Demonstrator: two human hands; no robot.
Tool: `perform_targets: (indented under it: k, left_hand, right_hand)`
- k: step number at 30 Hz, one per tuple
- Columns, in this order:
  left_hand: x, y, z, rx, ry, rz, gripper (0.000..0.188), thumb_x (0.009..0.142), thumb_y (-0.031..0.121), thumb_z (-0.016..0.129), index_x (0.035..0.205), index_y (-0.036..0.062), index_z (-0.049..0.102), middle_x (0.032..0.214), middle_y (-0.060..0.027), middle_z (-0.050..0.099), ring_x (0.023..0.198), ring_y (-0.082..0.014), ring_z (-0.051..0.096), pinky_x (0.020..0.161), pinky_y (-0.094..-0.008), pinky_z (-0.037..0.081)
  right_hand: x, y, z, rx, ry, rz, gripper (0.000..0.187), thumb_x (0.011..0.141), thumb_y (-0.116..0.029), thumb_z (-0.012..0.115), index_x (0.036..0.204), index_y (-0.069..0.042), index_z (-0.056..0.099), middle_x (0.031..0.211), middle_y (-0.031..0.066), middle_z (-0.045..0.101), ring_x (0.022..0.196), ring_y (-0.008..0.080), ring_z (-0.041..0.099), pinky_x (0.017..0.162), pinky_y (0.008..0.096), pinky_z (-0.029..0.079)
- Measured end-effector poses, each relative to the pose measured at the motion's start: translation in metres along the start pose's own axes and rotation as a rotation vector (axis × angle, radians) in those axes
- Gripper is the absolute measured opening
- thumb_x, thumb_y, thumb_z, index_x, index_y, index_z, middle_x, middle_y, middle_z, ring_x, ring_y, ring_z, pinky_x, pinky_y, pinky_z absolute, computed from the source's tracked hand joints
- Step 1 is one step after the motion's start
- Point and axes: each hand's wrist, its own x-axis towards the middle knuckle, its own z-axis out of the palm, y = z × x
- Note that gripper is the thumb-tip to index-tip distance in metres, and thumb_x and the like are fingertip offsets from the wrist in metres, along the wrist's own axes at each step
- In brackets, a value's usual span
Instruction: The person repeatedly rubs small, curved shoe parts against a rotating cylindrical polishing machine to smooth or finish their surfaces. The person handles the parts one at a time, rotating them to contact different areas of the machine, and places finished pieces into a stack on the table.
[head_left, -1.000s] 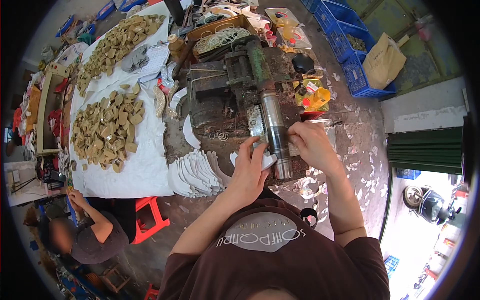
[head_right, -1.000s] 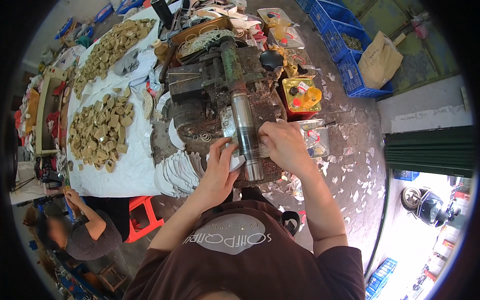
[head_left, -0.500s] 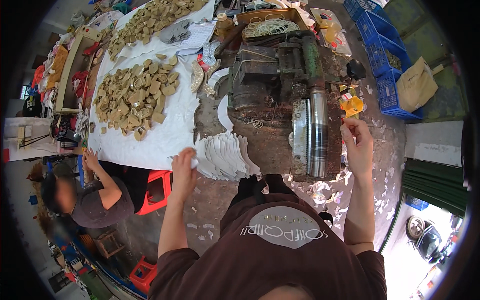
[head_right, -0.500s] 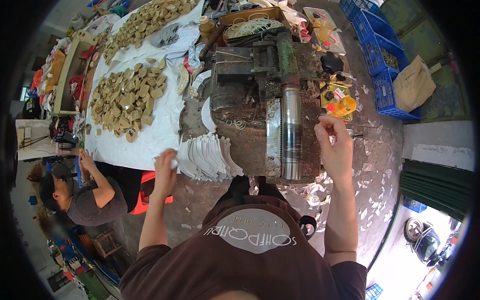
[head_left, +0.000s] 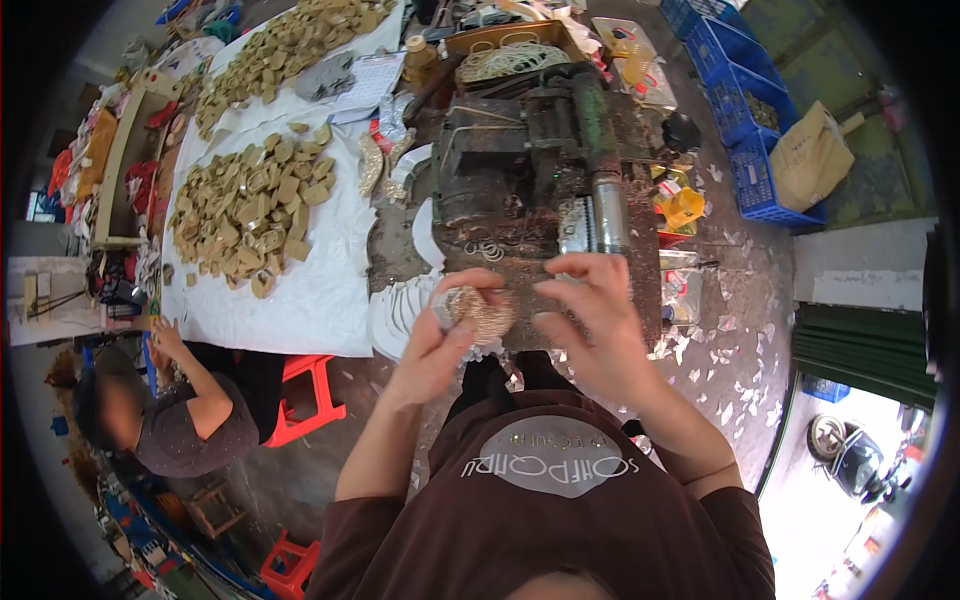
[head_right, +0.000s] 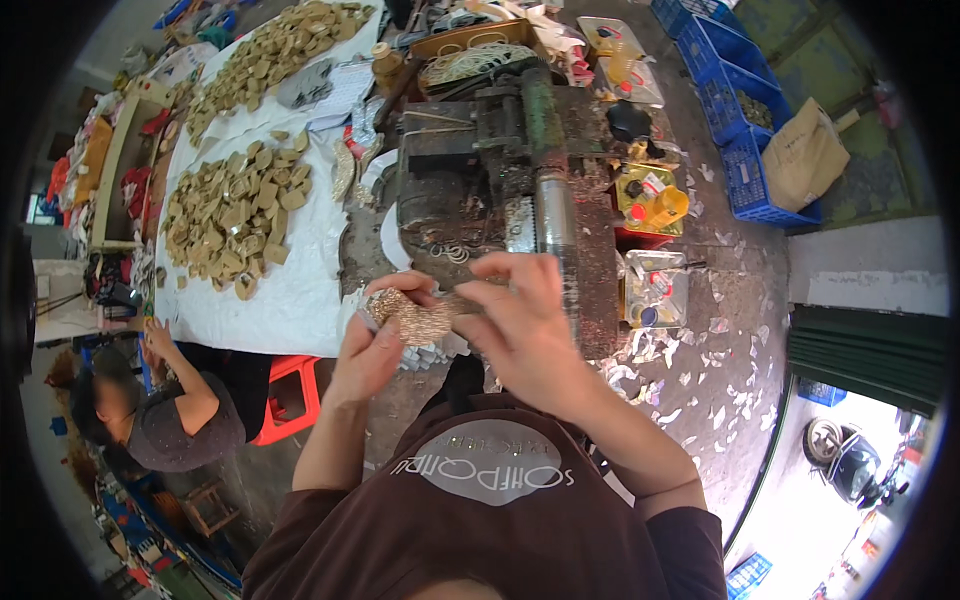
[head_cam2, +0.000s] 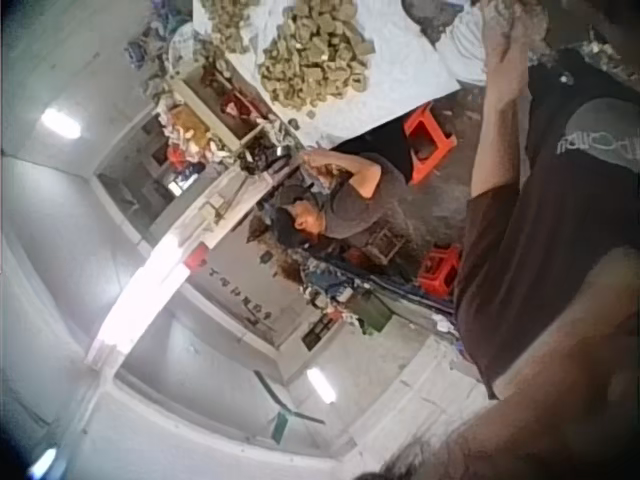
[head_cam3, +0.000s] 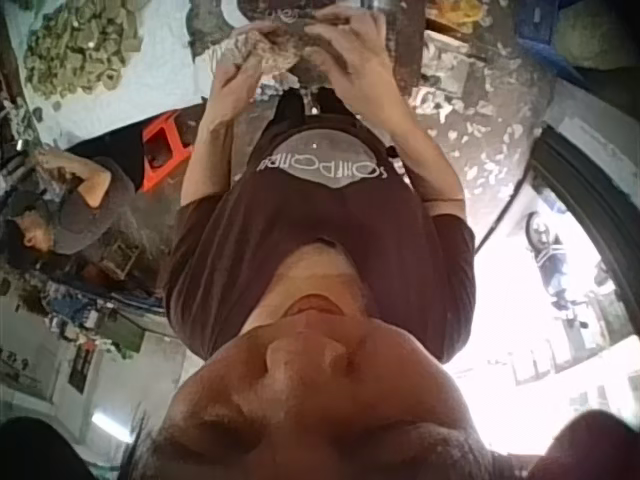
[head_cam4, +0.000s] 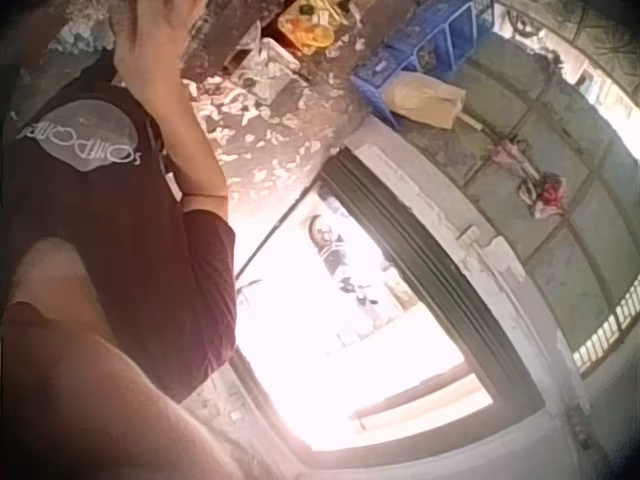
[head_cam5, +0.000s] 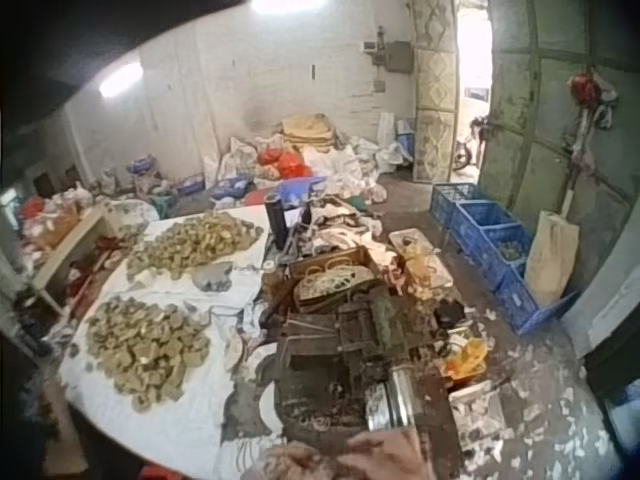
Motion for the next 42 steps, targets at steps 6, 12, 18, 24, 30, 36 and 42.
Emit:
perform_targets:
  k: [6,12,18,24,30,36,42]
  left_hand:
    - [0.027,-0.009,0.071,-0.418,0.044,0.078,0.042,0.097,0.024,0.05,0.13,0.002,0.036,0.12,-0.0109,0.049,0.108,-0.0175,0.051,0.093,-0.032,0.042]
    - [0.029,-0.015,0.067,0.143,0.307,0.042,0.028,0.097,0.012,0.046,0.123,0.0017,0.041,0.108,-0.006,0.049,0.083,-0.0089,0.048,0.068,-0.0259,0.041]
    - [0.036,-0.021,0.035,0.67,0.165,-0.024,0.033,0.089,0.003,0.051,0.122,0.0009,0.044,0.108,-0.0108,0.048,0.094,-0.0179,0.048,0.084,-0.0306,0.04]
    - [0.042,-0.033,0.079,0.903,-0.129,0.07,0.047,0.08,-0.005,0.057,0.124,-0.0009,0.042,0.126,-0.0211,0.038,0.117,-0.0389,0.043,0.099,-0.0411,0.035]
    - [0.037,-0.023,0.052,0.781,-0.022,0.05,0.038,0.079,-0.007,0.056,0.116,0.0007,0.048,0.123,-0.0203,0.039,0.118,-0.0391,0.042,0.1,-0.0393,0.036]
    - [-0.02,-0.011,-0.06,1.102,0.334,0.061,0.039,0.073,-0.01,0.054,0.11,0.0004,0.05,0.119,-0.0191,0.046,0.113,-0.0368,0.045,0.099,-0.0431,0.036]
    - [-0.093,-0.036,-0.107,1.543,0.004,-0.342,0.041,0.069,-0.01,0.055,0.108,0.0021,0.053,0.122,-0.018,0.047,0.109,-0.037,0.047,0.091,-0.0461,0.039]
  right_hand:
    - [-0.011,0.006,0.021,-0.064,0.194,0.03,0.023,0.072,-0.006,0.074,0.092,-0.008,0.064,0.117,0.0086,0.05,0.103,0.0303,0.042,0.084,0.0419,0.033]
    - [-0.013,0.029,-0.008,0.158,0.218,0.111,0.021,0.072,0.002,0.07,0.087,-0.006,0.058,0.092,0.0106,0.058,0.088,0.0294,0.05,0.081,0.0427,0.038]
    - [-0.008,0.067,-0.11,-0.419,-0.101,0.31,0.008,0.084,-0.006,0.057,0.091,-0.008,0.056,0.08,0.0083,0.06,0.077,0.0276,0.057,0.081,0.0401,0.035]
    - [-0.017,0.085,-0.071,-0.401,-0.213,0.31,0.006,0.082,-0.008,0.059,0.087,-0.01,0.058,0.079,0.0062,0.061,0.085,0.0249,0.055,0.082,0.04,0.032]
    - [-0.016,0.077,-0.062,-0.401,0.082,0.267,0.011,0.079,-0.01,0.066,0.089,-0.009,0.064,0.089,0.0044,0.062,0.091,0.0239,0.057,0.086,0.039,0.034]
    - [-0.015,0.065,-0.064,-0.203,0.161,0.264,0.015,0.083,-0.007,0.066,0.095,0.001,0.062,0.089,0.0123,0.063,0.081,0.0237,0.061,0.075,0.0336,0.047]
    - [-0.014,0.065,-0.057,-0.132,0.129,0.279,0.014,0.084,-0.005,0.065,0.095,0.002,0.061,0.087,0.011,0.061,0.079,0.0211,0.059,0.075,0.0317,0.046]
